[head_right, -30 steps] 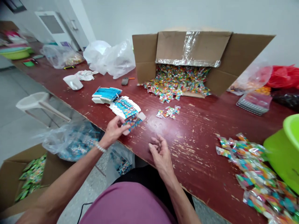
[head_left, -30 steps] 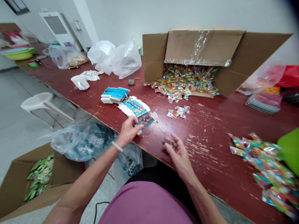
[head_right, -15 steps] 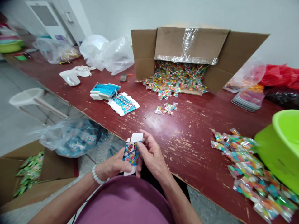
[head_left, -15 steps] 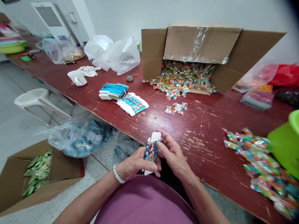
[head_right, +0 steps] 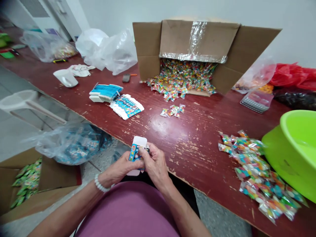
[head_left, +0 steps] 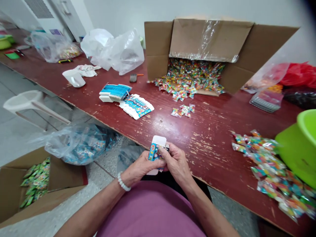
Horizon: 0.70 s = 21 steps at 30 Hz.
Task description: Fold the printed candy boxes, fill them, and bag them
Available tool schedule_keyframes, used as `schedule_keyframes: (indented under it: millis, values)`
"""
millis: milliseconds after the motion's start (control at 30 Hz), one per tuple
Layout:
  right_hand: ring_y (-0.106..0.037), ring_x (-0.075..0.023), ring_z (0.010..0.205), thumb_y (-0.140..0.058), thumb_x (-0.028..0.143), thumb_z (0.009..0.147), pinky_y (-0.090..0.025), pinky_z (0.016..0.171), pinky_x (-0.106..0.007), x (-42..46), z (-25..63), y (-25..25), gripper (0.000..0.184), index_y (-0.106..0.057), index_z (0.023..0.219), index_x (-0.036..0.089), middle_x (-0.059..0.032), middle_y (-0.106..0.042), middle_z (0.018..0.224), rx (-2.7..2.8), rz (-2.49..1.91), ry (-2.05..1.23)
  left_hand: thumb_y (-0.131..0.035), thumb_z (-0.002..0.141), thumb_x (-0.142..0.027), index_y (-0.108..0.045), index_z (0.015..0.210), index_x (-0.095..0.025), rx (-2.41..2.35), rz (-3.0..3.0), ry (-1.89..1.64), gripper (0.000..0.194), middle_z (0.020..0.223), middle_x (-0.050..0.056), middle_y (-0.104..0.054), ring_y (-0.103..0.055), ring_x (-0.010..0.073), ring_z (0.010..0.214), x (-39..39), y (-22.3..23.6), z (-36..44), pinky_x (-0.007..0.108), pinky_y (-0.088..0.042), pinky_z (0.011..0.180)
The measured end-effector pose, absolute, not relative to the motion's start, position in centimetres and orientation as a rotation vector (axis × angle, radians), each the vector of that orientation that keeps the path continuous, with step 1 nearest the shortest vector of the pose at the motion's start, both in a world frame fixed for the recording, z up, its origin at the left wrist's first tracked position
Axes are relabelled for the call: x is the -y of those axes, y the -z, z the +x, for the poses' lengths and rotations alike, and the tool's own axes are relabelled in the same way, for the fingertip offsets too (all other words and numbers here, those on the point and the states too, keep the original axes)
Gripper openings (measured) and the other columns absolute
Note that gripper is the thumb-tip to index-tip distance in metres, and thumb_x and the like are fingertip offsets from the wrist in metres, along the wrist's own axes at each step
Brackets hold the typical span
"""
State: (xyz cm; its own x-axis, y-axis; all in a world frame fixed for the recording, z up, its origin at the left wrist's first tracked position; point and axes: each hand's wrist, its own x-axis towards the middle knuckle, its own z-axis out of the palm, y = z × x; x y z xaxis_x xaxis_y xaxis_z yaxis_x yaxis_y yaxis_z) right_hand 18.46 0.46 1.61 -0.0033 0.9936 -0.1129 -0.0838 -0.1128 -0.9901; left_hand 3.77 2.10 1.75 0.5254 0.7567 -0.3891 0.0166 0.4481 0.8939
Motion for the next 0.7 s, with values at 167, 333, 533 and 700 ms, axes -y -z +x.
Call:
schedule_keyframes:
  millis: [167,333,533,700]
  values:
    - [-0.068,-0.0214,0.094,-0.058,0.042,0.096,-0.053,0.089,-0.036,-0.6,19.4,-0.8,0.038,-0.061,0.130,0.024,-0.0043,-0.074,0.110,1.183,-1.200,-1.222,-0.083,0.075,-0.037,-0.061,0.108,-0.014,-0.994,0.964,-0.723,0.046,0.092,0.006,-0.072,-0.068,0.0161,0.075,-2.2,-1.5,3.4,0.028,-0.057,0.068]
    - [-0.067,-0.0210,0.106,-0.074,0.037,0.086,-0.053,0.094,-0.038,-0.8,18.7,-0.2,0.060,-0.045,0.139,0.029,-0.0056,-0.069,0.122,0.900,-1.097,-1.265,-0.082,0.078,-0.028,-0.031,0.145,-0.029,-0.935,0.908,-0.953,0.083,0.108,0.006,-0.072,-0.070,0.0167,0.079,-1.6,-2.1,4.0,0.028,-0.059,0.066]
    - [-0.066,-0.0179,0.091,-0.079,0.036,0.081,-0.053,0.083,-0.031,-0.7,18.2,-0.2,0.031,-0.068,0.107,0.024,-0.0028,-0.072,0.102,0.839,-1.044,-1.244,-0.081,0.080,-0.026,-0.045,0.132,-0.028,-0.892,0.901,-0.998,0.064,0.115,0.005,-0.069,-0.069,0.0157,0.087,-1.4,-2.0,4.2,0.026,-0.060,0.071]
    - [-0.062,-0.0147,0.071,-0.078,0.046,0.080,-0.051,0.068,-0.028,-0.9,19.4,-0.9,0.029,-0.073,0.085,0.019,-0.0009,-0.071,0.080,0.836,-1.130,-1.392,-0.079,0.081,-0.033,-0.046,0.112,-0.025,-0.919,0.860,-0.896,0.046,0.086,-0.002,-0.068,-0.064,0.0121,0.064,-1.3,-2.4,3.8,0.025,-0.058,0.059]
